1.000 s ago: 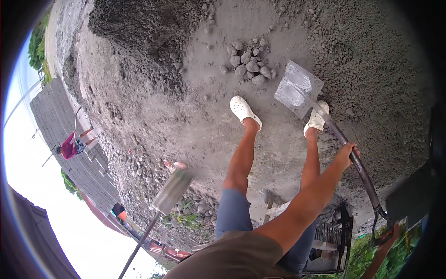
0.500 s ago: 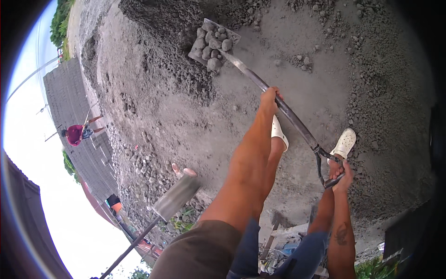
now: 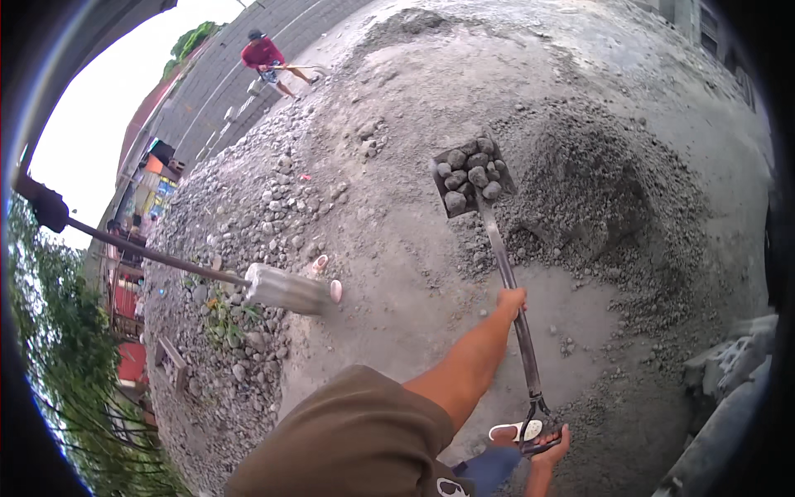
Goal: The person uses a shovel to scoop concrete from a pile and toss it into a concrete mixer and then picks up a phone.
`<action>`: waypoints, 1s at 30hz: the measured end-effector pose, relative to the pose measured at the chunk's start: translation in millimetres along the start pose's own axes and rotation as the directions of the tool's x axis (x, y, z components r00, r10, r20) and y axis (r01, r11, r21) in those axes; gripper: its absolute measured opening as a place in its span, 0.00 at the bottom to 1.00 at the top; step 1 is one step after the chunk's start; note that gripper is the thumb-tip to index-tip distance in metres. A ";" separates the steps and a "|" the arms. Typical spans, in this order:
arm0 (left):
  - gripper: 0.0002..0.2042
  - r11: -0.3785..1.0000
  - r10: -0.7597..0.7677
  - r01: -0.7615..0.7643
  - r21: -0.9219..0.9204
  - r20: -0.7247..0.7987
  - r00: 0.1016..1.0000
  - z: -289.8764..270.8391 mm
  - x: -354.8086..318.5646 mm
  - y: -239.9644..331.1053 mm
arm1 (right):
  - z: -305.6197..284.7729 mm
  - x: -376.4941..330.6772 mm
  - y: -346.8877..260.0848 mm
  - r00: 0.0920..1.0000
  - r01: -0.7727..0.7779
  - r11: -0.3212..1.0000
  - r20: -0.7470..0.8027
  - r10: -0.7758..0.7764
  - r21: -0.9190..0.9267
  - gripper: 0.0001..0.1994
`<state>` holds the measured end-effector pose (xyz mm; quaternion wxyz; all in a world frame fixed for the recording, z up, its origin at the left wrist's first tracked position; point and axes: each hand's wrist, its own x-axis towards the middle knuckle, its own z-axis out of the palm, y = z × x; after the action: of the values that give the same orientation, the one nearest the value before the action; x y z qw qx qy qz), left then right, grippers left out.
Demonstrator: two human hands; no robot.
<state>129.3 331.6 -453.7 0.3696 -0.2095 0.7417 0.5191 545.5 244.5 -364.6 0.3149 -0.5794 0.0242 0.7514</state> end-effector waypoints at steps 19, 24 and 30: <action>0.07 0.701 -0.511 0.636 -0.323 0.395 0.764 -148.7 -310.1 -148.3 | 43.9 -225.7 -60.5 0.992 0.111 0.387 0.082 -0.091 -0.915 0.21; 0.07 0.491 -0.304 0.631 -0.601 0.560 0.770 -263.5 -259.0 -191.9 | 66.4 -278.3 27.4 0.968 0.250 0.163 0.240 -0.076 -0.954 0.20; 0.06 0.246 -0.233 0.073 -0.966 0.014 0.972 -653.1 -168.0 -223.6 | 109.6 -353.0 227.6 0.787 0.533 0.089 0.532 0.314 -0.841 0.19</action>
<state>175.9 -368.1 -339.9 0.1654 -0.4951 0.2728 0.8082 383.7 -50.9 -90.8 -0.1089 -0.3617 -0.6345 0.6744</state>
